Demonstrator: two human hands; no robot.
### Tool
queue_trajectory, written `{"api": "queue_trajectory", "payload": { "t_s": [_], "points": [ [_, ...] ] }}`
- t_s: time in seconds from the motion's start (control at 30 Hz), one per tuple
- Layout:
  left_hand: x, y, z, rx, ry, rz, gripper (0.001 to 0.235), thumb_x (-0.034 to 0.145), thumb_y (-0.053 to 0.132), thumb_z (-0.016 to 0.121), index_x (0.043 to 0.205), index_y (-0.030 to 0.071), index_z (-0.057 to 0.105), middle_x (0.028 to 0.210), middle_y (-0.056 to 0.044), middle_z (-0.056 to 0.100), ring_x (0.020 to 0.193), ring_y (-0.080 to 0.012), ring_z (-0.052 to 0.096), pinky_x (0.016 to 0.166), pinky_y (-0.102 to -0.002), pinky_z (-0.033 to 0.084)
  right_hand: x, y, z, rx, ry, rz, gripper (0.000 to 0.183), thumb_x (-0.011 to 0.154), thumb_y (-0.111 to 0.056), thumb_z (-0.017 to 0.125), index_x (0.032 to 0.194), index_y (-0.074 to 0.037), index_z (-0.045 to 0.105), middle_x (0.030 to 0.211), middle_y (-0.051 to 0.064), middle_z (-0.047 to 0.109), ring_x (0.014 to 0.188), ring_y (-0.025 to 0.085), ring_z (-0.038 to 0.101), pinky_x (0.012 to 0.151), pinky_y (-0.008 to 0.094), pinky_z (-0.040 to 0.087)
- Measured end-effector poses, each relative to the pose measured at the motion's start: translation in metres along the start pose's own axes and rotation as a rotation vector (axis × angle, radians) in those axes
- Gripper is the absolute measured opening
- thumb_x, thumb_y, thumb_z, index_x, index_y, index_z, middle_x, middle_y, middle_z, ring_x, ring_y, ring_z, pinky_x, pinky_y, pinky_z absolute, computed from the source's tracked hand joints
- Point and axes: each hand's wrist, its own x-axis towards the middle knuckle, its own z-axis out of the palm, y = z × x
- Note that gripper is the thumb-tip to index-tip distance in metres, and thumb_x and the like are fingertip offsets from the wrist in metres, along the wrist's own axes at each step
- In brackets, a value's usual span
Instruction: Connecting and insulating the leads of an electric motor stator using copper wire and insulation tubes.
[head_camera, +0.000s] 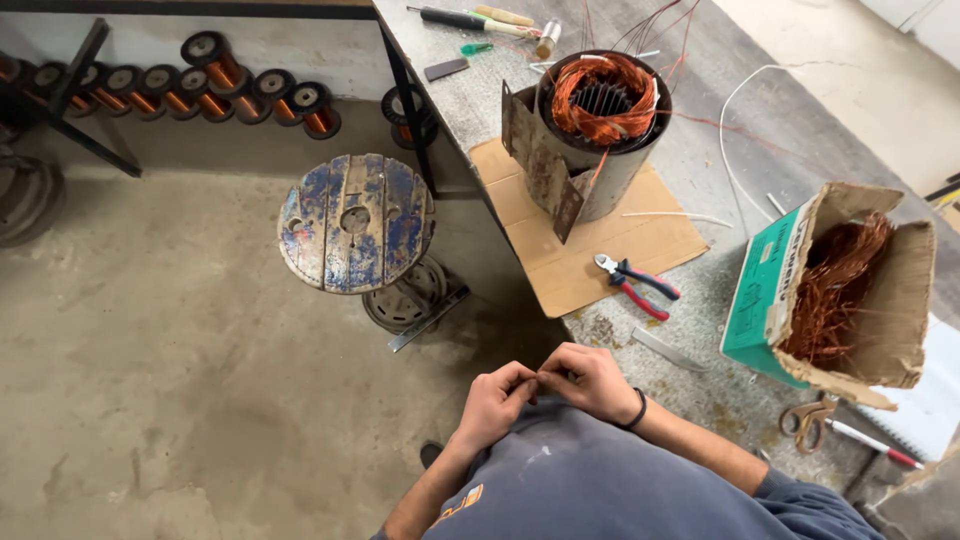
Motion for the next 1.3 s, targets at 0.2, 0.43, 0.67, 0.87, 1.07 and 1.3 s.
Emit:
{"api": "queue_trajectory", "payload": {
  "t_s": [0.2,0.43,0.67,0.87,1.07,1.3],
  "points": [
    [-0.002,0.008,-0.002,0.416,-0.007,0.074,0.011,0.093,0.019,0.068,0.098,0.011,0.073,0.080,-0.008,0.076,0.074,-0.0276,0.071,0.064,-0.036,0.054,0.001,0.014,0.000,-0.141,-0.056,-0.126,0.009,0.084,-0.016,0.077,0.081,-0.009,0.071,0.079,0.007,0.072,0.069,0.029,0.071,0.058,0.038,0.055],
    [-0.004,0.017,-0.004,0.272,-0.050,-0.168,0.013,0.093,0.021,0.067,0.097,0.009,0.071,0.077,-0.007,0.075,0.067,-0.0223,0.073,0.063,-0.034,0.055,-0.016,0.042,0.016,-0.001,0.101,-0.031,0.007,0.087,-0.013,0.074,0.087,-0.008,0.069,0.081,0.008,0.069,0.068,0.027,0.069,0.058,0.036,0.054],
    [0.007,0.006,0.006,0.186,-0.067,-0.140,0.014,0.095,0.019,0.067,0.100,0.007,0.071,0.080,-0.007,0.076,0.072,-0.0175,0.074,0.067,-0.031,0.057,-0.011,0.109,-0.036,0.092,0.460,0.199,0.010,0.097,0.000,0.062,0.088,-0.003,0.063,0.074,0.005,0.064,0.062,0.011,0.061,0.056,0.028,0.049],
    [0.009,0.009,0.022,0.133,-0.091,-0.240,0.016,0.096,0.016,0.066,0.107,0.005,0.065,0.086,-0.009,0.079,0.081,-0.0157,0.078,0.071,-0.030,0.059,-0.005,0.170,-0.103,0.364,0.803,0.374,0.022,0.106,-0.019,0.072,0.092,-0.003,0.065,0.076,-0.001,0.062,0.063,0.005,0.054,0.055,0.024,0.042],
    [0.011,0.018,0.034,0.176,-0.079,-0.300,0.014,0.097,0.014,0.064,0.106,0.004,0.061,0.089,-0.010,0.079,0.085,-0.0174,0.078,0.075,-0.030,0.058,0.028,0.210,-0.105,0.631,0.864,0.340,0.019,0.102,-0.021,0.073,0.095,-0.004,0.069,0.080,0.001,0.067,0.058,0.007,0.057,0.049,0.023,0.043],
    [-0.007,0.007,0.020,-0.016,0.035,-0.260,0.015,0.107,0.014,0.056,0.108,0.002,0.064,0.088,-0.006,0.076,0.078,-0.0126,0.070,0.073,-0.026,0.057,0.022,0.200,-0.102,-0.173,0.779,0.129,0.007,0.106,-0.008,0.072,0.112,-0.006,0.077,0.094,0.000,0.075,0.069,0.009,0.067,0.056,0.022,0.051]
  ]
}}
